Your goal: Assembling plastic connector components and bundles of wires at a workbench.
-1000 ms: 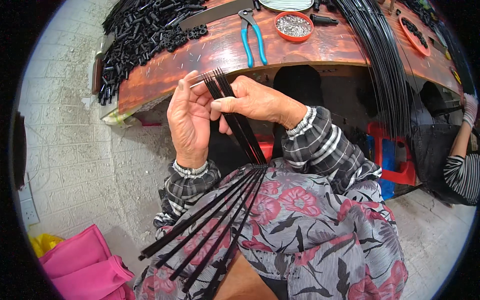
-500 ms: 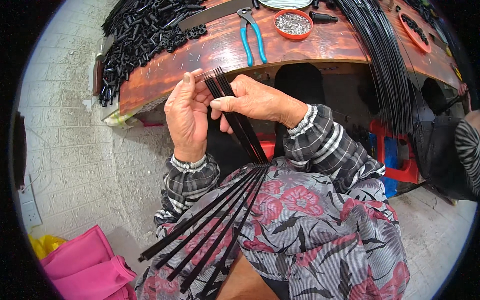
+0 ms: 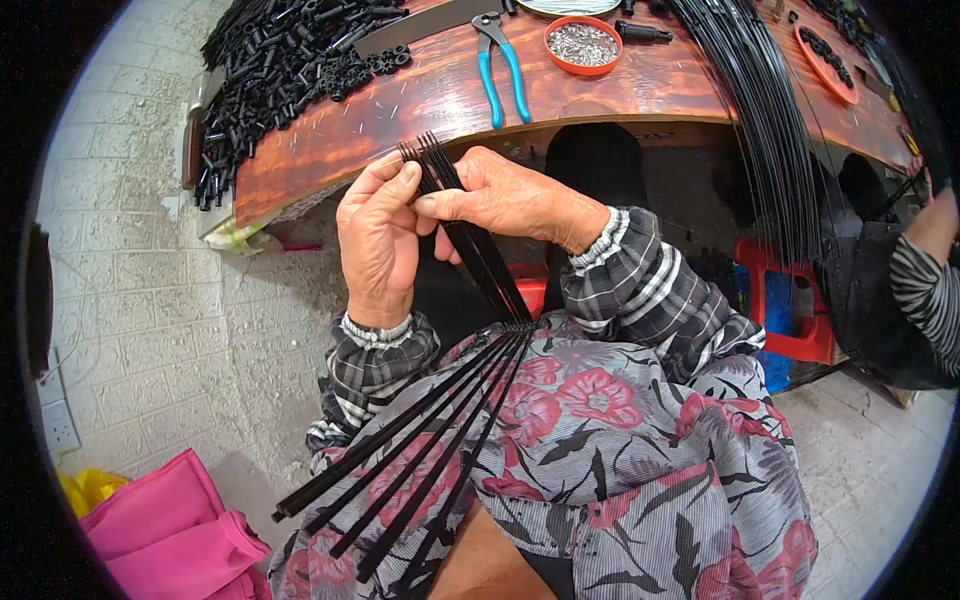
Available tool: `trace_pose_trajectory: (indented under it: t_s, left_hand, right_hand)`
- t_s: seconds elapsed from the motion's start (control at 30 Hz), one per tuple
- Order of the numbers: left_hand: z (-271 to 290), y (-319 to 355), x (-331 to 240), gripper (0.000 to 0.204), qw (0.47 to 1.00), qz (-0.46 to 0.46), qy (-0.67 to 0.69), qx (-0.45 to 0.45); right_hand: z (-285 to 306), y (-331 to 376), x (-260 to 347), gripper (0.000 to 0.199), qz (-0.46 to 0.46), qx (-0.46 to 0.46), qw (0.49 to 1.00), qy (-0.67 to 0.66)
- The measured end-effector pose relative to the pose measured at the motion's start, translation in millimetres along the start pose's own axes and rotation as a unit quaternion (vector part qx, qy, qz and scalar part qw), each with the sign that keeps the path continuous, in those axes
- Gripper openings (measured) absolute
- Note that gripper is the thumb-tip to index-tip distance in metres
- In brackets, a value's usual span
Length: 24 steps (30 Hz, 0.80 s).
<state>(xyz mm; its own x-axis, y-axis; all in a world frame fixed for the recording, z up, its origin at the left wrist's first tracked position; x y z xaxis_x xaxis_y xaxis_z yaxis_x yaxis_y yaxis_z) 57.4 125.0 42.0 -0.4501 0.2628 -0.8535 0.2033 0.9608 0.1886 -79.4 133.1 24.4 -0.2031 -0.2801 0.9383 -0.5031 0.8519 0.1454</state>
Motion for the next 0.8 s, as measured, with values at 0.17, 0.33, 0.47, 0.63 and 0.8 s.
trace_pose_trajectory:
  t_s: [0.17,0.33,0.47,0.63,0.8]
  left_hand:
    - [1.4,2.0,-1.8,0.012,1.0,0.011,0.007,-0.009]
    - [2.8,1.8,4.2,0.013,0.999,0.005,0.009,-0.033]
    - [-1.1,0.9,7.3,0.014,0.998,-0.003,0.017,-0.062]
    - [1.2,1.1,4.4,0.015,0.998,-0.021,0.007,-0.057]
    - [2.1,3.8,4.0,0.022,1.0,-0.009,-0.015,-0.024]
  right_hand:
    - [0.1,-0.3,-3.2,0.031,-0.001,0.001,1.0,-0.004]
    - [3.1,1.7,-5.6,0.031,0.001,0.004,1.0,-0.024]
    - [7.7,0.4,-9.1,0.03,-0.014,-0.006,0.999,-0.029]
    - [1.7,-2.4,-2.5,0.026,-0.002,-0.017,0.999,-0.031]
    - [-3.4,0.7,-4.2,0.021,0.025,-0.042,0.998,-0.042]
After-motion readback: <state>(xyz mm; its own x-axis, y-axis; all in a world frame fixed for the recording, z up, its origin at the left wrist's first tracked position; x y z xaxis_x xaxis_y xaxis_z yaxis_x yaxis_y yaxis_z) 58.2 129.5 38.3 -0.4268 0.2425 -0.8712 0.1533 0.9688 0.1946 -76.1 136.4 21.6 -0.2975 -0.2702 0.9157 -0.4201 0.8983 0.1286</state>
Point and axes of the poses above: each hand's wrist, its own y-axis away from the middle knuckle, its own z-axis out of the back of the hand, x = y × z, the point moved 1 cm from there along -y, towards the middle knuckle, and after that the axes turned 3 degrees about -x, right-handed, at the moved point
